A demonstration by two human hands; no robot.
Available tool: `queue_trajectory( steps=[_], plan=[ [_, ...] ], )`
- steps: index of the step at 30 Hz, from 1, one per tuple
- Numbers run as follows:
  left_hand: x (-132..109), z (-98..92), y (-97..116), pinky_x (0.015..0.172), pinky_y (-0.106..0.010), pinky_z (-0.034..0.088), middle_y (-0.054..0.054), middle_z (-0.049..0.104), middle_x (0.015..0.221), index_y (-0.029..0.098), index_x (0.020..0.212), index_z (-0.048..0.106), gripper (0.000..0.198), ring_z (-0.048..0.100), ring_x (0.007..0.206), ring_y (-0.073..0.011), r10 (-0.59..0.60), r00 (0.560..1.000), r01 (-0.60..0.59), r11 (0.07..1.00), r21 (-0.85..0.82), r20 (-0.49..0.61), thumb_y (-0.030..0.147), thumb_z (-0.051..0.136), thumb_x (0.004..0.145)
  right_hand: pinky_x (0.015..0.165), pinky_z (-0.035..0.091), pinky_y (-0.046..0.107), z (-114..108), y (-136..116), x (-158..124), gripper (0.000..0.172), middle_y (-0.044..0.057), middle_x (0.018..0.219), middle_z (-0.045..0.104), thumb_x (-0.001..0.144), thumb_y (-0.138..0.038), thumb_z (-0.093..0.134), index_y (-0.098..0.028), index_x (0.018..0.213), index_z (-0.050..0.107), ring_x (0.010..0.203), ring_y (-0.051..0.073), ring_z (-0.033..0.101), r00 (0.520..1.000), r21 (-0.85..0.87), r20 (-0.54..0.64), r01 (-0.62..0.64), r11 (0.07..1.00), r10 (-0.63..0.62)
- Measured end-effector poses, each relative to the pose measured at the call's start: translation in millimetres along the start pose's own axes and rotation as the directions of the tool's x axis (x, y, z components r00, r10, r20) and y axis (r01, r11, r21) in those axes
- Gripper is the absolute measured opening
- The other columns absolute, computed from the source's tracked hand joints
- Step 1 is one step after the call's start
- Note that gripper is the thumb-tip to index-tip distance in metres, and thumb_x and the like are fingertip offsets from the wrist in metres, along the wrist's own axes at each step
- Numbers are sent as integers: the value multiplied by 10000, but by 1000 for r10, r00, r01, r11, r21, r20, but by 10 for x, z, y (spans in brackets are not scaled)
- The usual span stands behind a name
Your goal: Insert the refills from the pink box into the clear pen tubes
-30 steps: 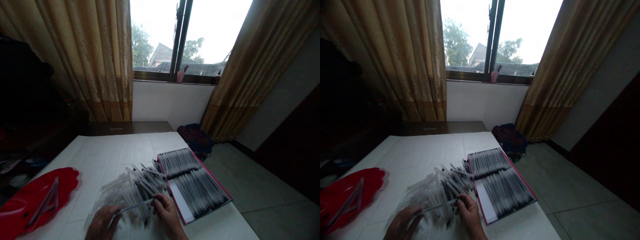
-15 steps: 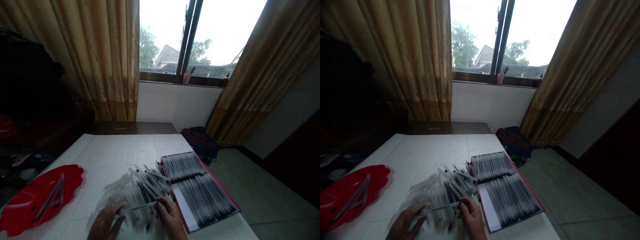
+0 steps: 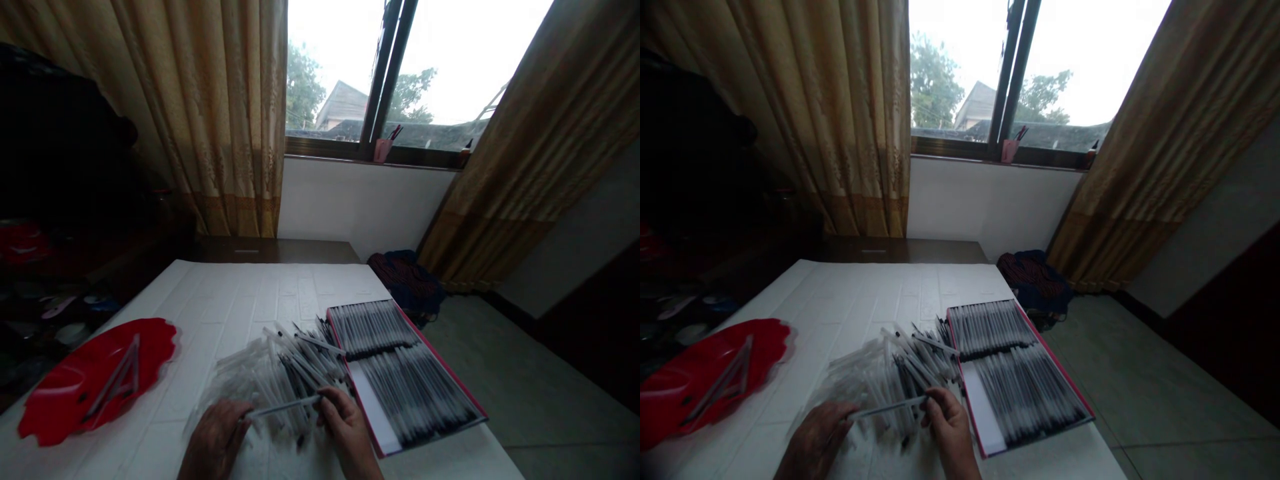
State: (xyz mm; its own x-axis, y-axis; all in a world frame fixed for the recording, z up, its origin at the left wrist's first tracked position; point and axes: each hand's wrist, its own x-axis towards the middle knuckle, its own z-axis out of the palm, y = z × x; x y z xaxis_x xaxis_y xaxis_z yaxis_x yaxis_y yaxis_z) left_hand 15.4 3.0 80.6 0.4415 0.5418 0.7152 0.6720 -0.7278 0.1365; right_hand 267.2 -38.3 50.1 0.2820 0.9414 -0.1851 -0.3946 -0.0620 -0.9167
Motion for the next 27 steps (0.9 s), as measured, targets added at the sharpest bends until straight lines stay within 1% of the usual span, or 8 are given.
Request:
queue_trajectory(
  steps=[3,7,9,13,16,18,22,27],
  plan=[
    [-50,38,-17,743,-236,576,-11,751,913,249,1149,586,329,723,813,-152,-2,1000,2,1000,18,1,463,438,946,431,351,176,26,-68,-9,442,1,585,668,571,-520,837,-174,824,729,482,98,547,1000,27,-11,-24,999,25],
    [-75,79,-35,735,-219,575,12,747,838,265,1057,599,217,723,766,-134,7,998,-8,1000,-24,-60,383,444,962,418,333,164,46,-99,-8,458,-10,561,652,540,-528,848,-176,808,728,468,90,539,999,30,-19,-38,999,38],
    [-62,75,-34,716,-213,576,15,744,812,265,1022,602,214,723,741,-131,-1,997,-2,1000,-31,-71,383,432,967,413,328,161,43,-93,-7,453,-10,561,653,549,-528,843,-177,812,727,462,88,533,999,14,-19,-42,999,42],
    [-30,41,-22,721,-210,576,7,747,823,262,1007,609,272,725,756,-137,-13,999,13,1000,-12,-44,433,401,968,415,345,168,27,-73,-3,451,5,584,672,567,-530,833,-174,822,729,478,101,558,999,-6,-5,-36,999,36],
    [-19,30,-17,723,-202,573,16,745,806,271,972,618,288,725,745,-134,-27,999,26,1000,-13,-25,451,393,966,404,339,166,17,-58,5,468,15,605,688,547,-534,841,-170,817,727,469,99,557,999,7,-17,-47,999,47],
    [-26,35,-14,727,-196,571,17,747,811,276,984,621,283,726,748,-131,-32,999,32,999,-22,-24,452,400,963,403,341,166,13,-53,7,471,14,603,687,544,-532,843,-168,819,726,467,99,556,998,12,-21,-52,999,53],
    [-72,69,-12,748,-207,574,-5,753,884,265,1113,596,318,728,796,-143,-52,998,52,998,-20,-19,484,441,940,408,352,168,10,-64,-4,442,9,599,680,573,-520,836,-175,828,731,475,100,556,999,24,-7,-36,999,37],
    [-87,88,-11,754,-213,574,18,746,838,272,1024,615,215,724,763,-129,-30,997,27,999,-39,-65,397,454,956,422,377,174,16,-68,-19,419,-6,581,667,558,-498,853,-186,812,734,473,97,551,999,52,-12,-45,998,46]
  ],
)
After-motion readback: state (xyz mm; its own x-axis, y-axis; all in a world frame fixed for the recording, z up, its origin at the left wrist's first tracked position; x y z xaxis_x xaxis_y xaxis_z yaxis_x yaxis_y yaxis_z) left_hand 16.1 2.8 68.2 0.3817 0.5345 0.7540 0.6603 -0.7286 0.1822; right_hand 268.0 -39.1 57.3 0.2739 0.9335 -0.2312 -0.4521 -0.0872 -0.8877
